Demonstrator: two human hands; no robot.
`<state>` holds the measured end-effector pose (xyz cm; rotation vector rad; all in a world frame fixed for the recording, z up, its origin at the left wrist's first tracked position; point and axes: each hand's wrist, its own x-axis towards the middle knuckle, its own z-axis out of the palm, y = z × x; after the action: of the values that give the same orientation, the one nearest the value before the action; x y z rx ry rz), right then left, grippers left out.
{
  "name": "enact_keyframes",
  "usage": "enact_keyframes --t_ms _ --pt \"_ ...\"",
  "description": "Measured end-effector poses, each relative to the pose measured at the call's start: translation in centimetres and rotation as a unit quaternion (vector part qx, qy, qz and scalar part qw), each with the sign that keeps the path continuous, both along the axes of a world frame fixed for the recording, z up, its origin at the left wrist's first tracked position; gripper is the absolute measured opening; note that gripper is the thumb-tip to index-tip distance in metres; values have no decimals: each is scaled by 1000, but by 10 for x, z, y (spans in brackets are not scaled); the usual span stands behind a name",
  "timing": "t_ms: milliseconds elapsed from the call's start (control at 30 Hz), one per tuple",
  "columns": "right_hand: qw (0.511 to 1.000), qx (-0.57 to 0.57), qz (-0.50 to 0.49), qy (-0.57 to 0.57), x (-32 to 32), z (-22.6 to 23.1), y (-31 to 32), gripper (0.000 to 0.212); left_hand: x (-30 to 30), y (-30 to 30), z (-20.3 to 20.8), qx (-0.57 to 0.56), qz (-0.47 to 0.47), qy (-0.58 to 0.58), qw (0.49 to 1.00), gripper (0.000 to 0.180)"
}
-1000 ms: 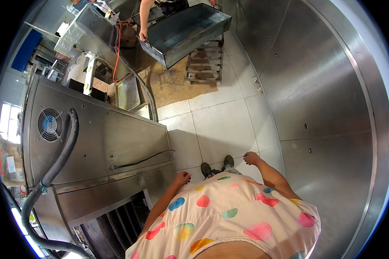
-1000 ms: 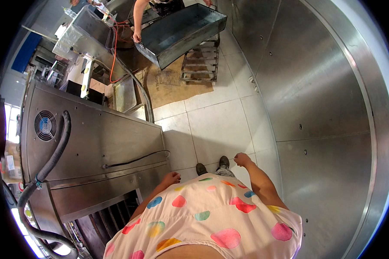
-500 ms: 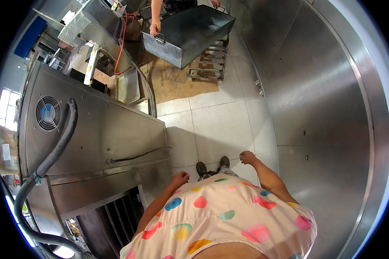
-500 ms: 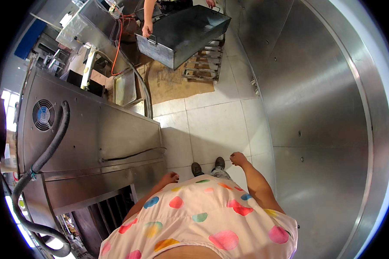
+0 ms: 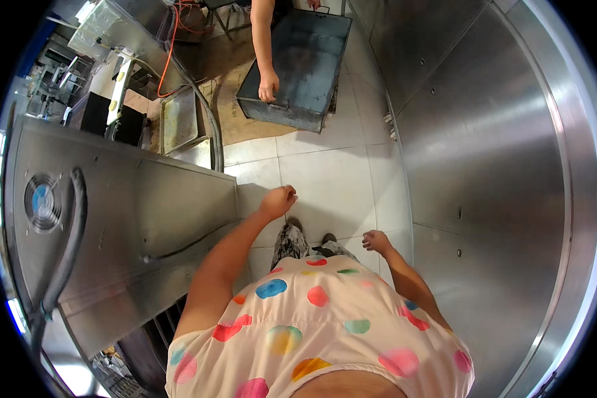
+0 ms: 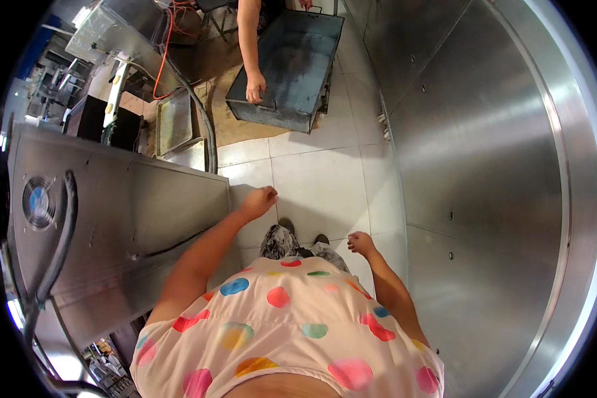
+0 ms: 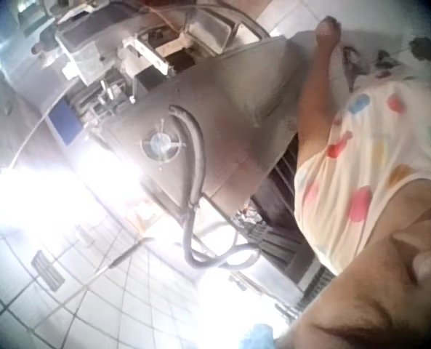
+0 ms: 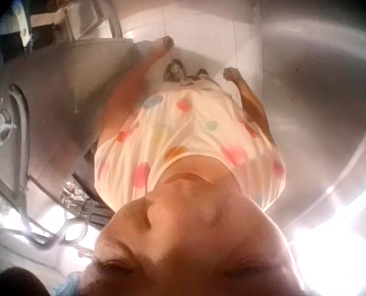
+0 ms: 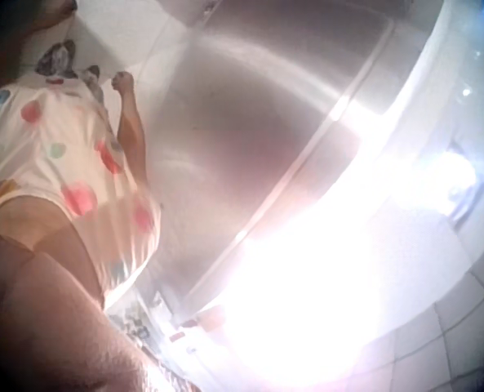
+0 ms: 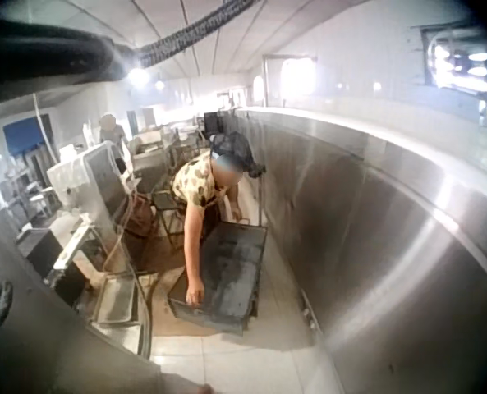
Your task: The person lifts a tray of patterned dough rounds from a table and slides it into a tall rack, then removes a different tray from the rack and places it onto a metal conveyor belt leading into a large oven, and finally moves an empty metal cart across the floor.
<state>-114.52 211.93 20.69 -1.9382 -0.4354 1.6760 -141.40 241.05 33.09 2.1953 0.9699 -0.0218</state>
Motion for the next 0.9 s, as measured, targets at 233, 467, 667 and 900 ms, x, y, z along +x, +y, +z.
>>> enact_keyframes --t_ms 233,467,667,900 --pt "986 -121 -109 -24 15 -13 10 28 100 183 -70 225 -202 133 944 26" --pt "959 -95 -263 43 -31 -12 86 28 172 319 -295 269 -239 279 890 41" --pt "965 -142 -211 68 -40 -18 124 34 169 350 -355 172 -180 277 928 22" --pt "940 -149 -302 59 -3 -34 148 32 180 357 -306 -33 -161 339 926 30"
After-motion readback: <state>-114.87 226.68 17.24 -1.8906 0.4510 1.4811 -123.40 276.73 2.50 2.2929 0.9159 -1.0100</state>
